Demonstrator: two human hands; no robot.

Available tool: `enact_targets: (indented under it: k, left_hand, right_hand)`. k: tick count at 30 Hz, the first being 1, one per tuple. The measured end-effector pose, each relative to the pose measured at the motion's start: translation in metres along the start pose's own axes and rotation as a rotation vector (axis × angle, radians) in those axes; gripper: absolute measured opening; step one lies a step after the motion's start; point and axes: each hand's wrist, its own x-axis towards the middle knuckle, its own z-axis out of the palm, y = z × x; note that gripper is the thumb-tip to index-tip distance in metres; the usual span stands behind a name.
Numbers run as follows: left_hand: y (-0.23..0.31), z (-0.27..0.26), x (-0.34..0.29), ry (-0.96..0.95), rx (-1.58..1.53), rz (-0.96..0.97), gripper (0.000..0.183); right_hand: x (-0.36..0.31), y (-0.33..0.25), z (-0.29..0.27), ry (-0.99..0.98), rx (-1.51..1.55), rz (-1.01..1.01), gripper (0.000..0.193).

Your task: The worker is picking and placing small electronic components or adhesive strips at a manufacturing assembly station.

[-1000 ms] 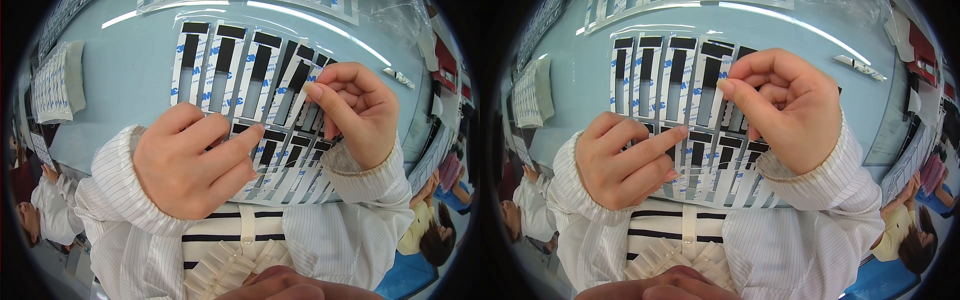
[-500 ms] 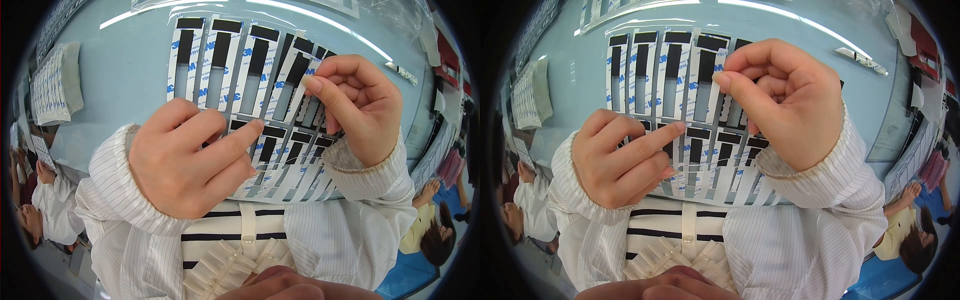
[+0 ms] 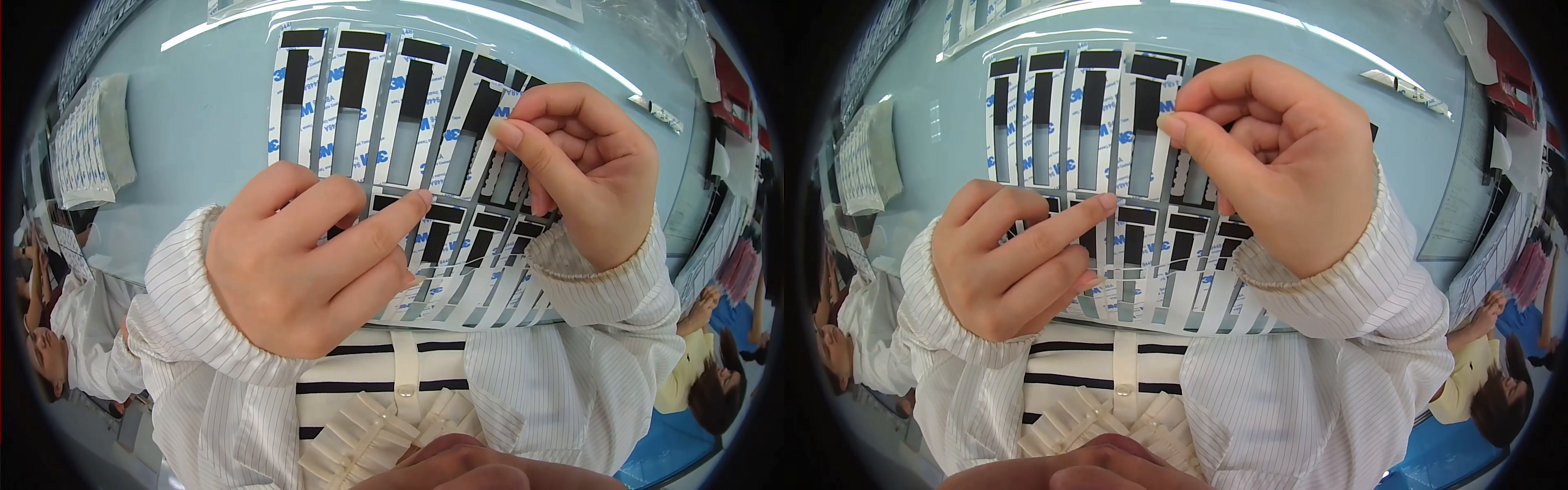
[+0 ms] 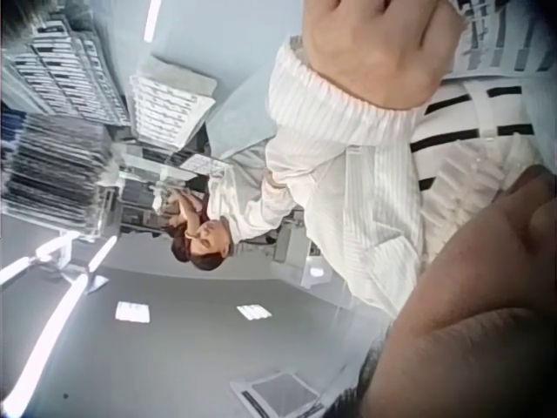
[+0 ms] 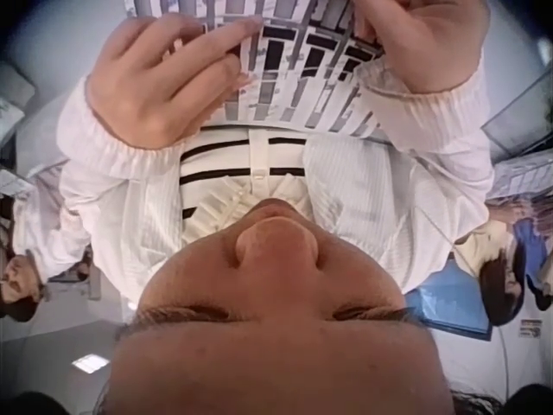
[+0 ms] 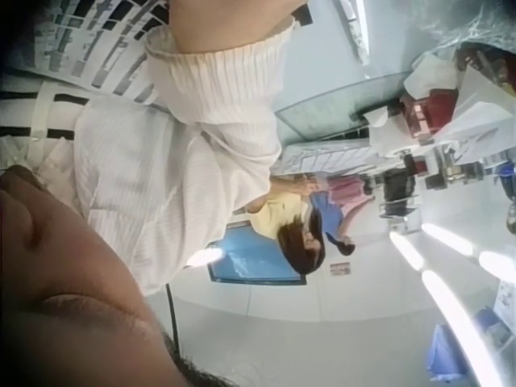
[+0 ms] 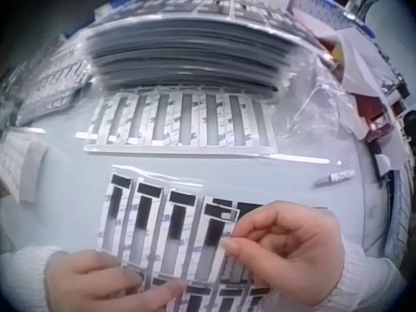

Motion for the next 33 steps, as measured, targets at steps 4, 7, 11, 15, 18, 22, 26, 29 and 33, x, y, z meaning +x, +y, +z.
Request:
enact_targets:
  k: [4, 7, 11, 15, 18, 22, 26, 29, 33]
  left_hand:
    - [0.002, 0.001, 0.001, -0.014, 0.006, 0.003, 0.022]
    - [-0.001, 0.004, 0.001, -0.028, 0.048, 0.025, 0.022]
    - [0.000, 0.005, 0.000, -0.046, 0.063, 0.019, 0.022]
    - [0.001, 0.003, 0.004, -0.046, 0.088, 0.033, 0.022]
    - [0.001, 0.004, 0.003, -0.052, 0.095, 0.044, 0.023]
    - [0.000, 0.005, 0.003, -0.063, 0.100, 0.066, 0.026]
    - [-0.002, 0.006, 0.001, -0.077, 0.120, 0.097, 0.027]
    - [-0.002, 0.007, 0.001, -0.080, 0.119, 0.107, 0.027]
    - [-0.002, 0.010, 0.001, -0.082, 0.105, 0.110, 0.026]
  right_hand:
    - [0.000, 0.001, 0.000, -0.004, 0.024, 0.003, 0.014]
    - [-0.001, 0.001, -0.001, -0.001, 0.011, -0.003, 0.014]
    - [0.000, 0.001, 0.000, -0.009, 0.006, -0.001, 0.014]
    - [-0.001, 0.000, -0.002, 0.004, 0.017, -0.009, 0.013]
    - [-0.002, 0.000, -0.001, 0.014, 0.008, -0.018, 0.013]
    - [-0.003, 0.001, 0.000, 0.028, -0.021, -0.040, 0.014]
    - [-0.004, 0.002, 0.001, 0.038, -0.053, -0.069, 0.014]
    - [-0.005, 0.003, 0.001, 0.040, -0.062, -0.079, 0.014]
    - [-0.006, 0.004, 0.001, 0.048, -0.118, -0.106, 0.015]
